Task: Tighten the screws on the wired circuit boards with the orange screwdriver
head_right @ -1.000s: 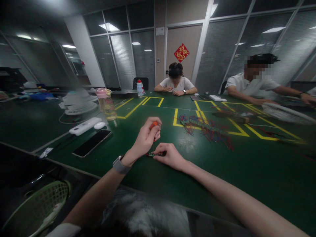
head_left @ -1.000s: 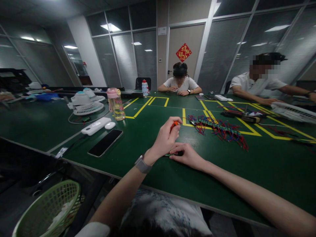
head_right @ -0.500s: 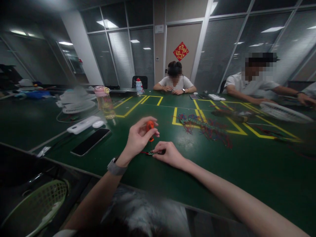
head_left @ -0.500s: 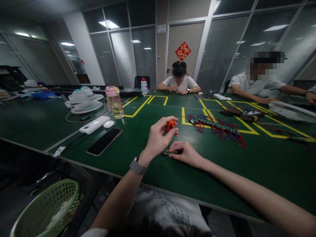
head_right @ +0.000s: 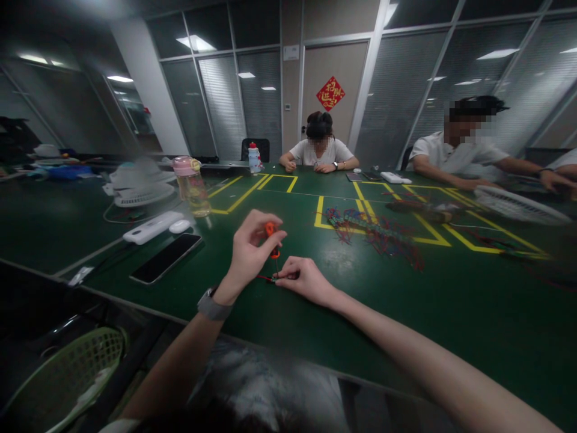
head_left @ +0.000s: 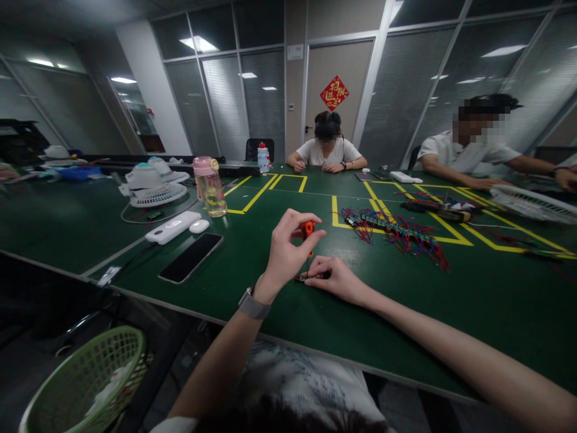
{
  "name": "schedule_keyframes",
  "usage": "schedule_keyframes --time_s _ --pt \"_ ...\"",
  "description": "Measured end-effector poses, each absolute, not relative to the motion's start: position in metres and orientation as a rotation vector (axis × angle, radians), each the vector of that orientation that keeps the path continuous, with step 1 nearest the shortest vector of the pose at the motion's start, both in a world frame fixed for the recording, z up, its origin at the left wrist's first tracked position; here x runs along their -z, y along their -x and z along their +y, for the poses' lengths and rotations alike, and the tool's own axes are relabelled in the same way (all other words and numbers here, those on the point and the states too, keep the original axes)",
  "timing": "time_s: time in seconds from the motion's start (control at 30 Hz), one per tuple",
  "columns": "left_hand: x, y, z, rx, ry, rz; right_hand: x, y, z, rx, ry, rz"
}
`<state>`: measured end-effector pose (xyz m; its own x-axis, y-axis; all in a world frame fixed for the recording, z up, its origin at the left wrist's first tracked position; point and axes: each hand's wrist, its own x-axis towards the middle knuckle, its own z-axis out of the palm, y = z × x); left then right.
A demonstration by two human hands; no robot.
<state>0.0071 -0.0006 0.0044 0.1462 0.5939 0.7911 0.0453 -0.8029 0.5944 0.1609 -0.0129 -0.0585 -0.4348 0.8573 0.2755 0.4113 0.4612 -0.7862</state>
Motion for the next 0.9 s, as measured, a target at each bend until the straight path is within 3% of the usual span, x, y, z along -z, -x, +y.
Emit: schedule_keyframes --time_s 0.1,0.3,0.47,0.67,0.9 --pt "-0.006 -0.006 0.000 -1.782 -2.138 0.643 0.060 -0.161 -0.013 -0.843 1.039 -2.026" --pt "-0.007 -0.010 0.000 -1.493 -1.894 0.381 0.060 -0.161 -0.013 -0.861 1.042 -2.005" --pt "-0.008 -0.010 -0.002 -1.793 -2.065 0.602 0.061 -0.161 -0.012 -0.850 1.043 -2.013" --pt "-0.016 -0.001 -0.004 -1.213 -1.868 0.303 0.061 -0.161 -0.012 -0.904 1.061 -1.987" --pt "-0.007 0.001 -0.002 -1.475 -1.909 0.472 0.060 -0.162 -0.011 -0.871 1.049 -2.008"
